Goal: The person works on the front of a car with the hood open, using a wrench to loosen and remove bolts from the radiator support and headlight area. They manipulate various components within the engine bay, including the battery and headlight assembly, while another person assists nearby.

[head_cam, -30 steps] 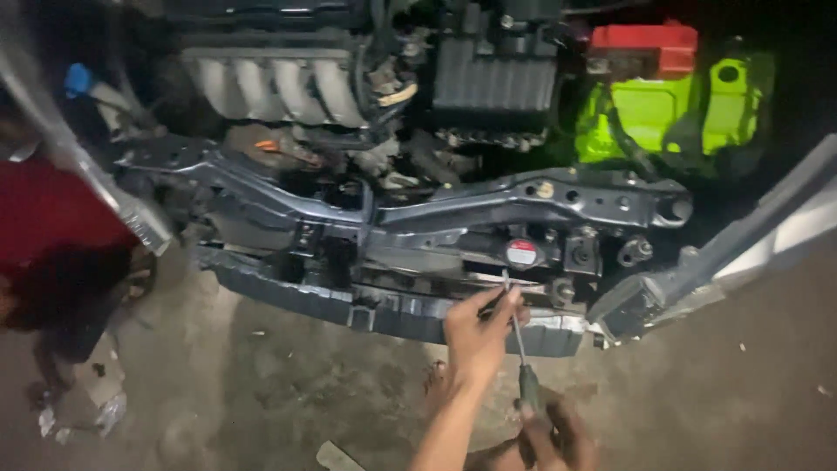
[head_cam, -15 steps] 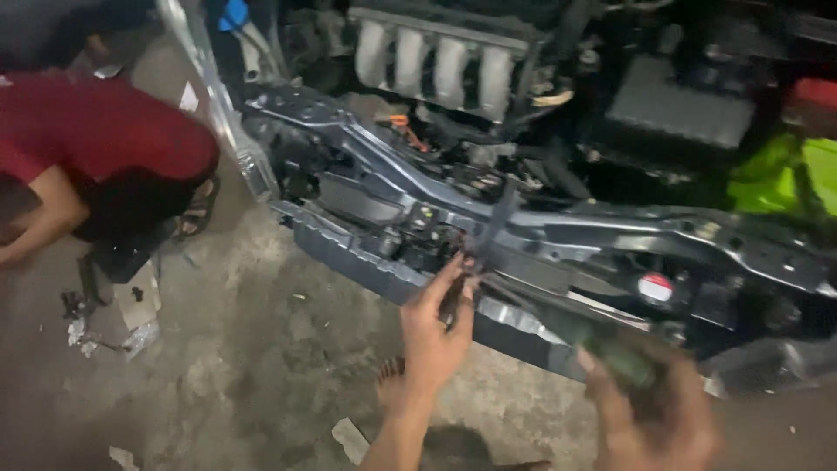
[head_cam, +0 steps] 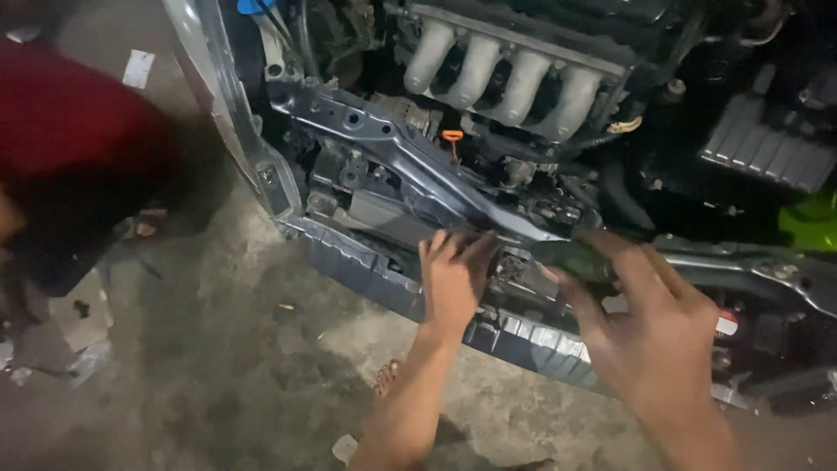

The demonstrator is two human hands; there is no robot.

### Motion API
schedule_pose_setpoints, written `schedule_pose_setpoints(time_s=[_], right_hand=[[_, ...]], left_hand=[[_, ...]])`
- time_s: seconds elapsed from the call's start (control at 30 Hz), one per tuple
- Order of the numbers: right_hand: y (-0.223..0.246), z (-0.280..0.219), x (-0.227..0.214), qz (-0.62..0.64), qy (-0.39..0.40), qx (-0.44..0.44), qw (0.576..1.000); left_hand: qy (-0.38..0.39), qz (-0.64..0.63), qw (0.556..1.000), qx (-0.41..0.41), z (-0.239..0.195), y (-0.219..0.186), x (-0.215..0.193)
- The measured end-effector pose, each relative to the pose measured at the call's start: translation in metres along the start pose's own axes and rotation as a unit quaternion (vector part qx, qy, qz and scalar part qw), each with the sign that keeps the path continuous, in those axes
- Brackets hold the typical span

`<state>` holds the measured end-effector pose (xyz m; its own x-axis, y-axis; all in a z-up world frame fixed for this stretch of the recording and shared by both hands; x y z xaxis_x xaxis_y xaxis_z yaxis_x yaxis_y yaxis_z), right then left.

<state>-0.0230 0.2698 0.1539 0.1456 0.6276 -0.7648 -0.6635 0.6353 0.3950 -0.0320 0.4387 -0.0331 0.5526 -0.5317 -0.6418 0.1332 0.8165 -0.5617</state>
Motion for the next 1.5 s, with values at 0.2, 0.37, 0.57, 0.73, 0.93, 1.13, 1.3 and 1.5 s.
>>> schedule_pose_setpoints(time_s=[0.2, 0.37, 0.57, 0.73, 0.93, 1.13, 1.3, 1.5], right_hand=[[0.005, 0.017, 0.02, -0.086, 0.028, 0.052, 0.995], [0.009, 0.022, 0.029, -0.115, 0.052, 0.071, 0.99], [0.019, 0.056, 0.037, -0.087, 0.127, 0.106, 0.982], [0.019, 0.062, 0.049, -0.033, 0.13, 0.167, 0.977], [0.022, 0.06, 0.057, -0.061, 0.088, 0.073, 0.992], [0.004, 0.049, 0.059, -0.12, 0.075, 0.08, 0.987], [-0.004, 0.04, 0.056, -0.142, 0.094, 0.112, 0.979], [0.002, 0.041, 0.055, -0.16, 0.09, 0.122, 0.975]], left_hand=[[-0.003, 0.035, 0.999, 0.003, 0.005, 0.008, 0.006], [-0.01, -0.003, 0.999, -0.03, 0.008, 0.018, 0.013], [-0.038, -0.086, 0.994, -0.054, 0.01, 0.026, 0.018], [-0.066, -0.098, 0.993, -0.011, 0.02, 0.024, 0.005], [-0.054, -0.112, 0.991, -0.045, 0.02, 0.029, 0.008], [-0.049, -0.062, 0.997, -0.025, 0.025, 0.022, 0.009], [-0.063, -0.059, 0.996, -0.035, 0.021, 0.021, 0.015], [-0.061, -0.066, 0.995, -0.048, 0.019, 0.025, 0.015]])
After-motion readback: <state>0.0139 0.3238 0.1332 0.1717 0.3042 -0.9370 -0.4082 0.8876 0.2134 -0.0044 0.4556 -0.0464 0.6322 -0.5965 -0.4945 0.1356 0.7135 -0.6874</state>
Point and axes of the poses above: each hand's wrist, its own z-axis towards the middle knuckle, its own x-axis out of the palm, y = z × x, the point moved 1 cm from there along z, towards the middle knuckle, and after that the axes turned 3 degrees about z, right-handed, at the moved point
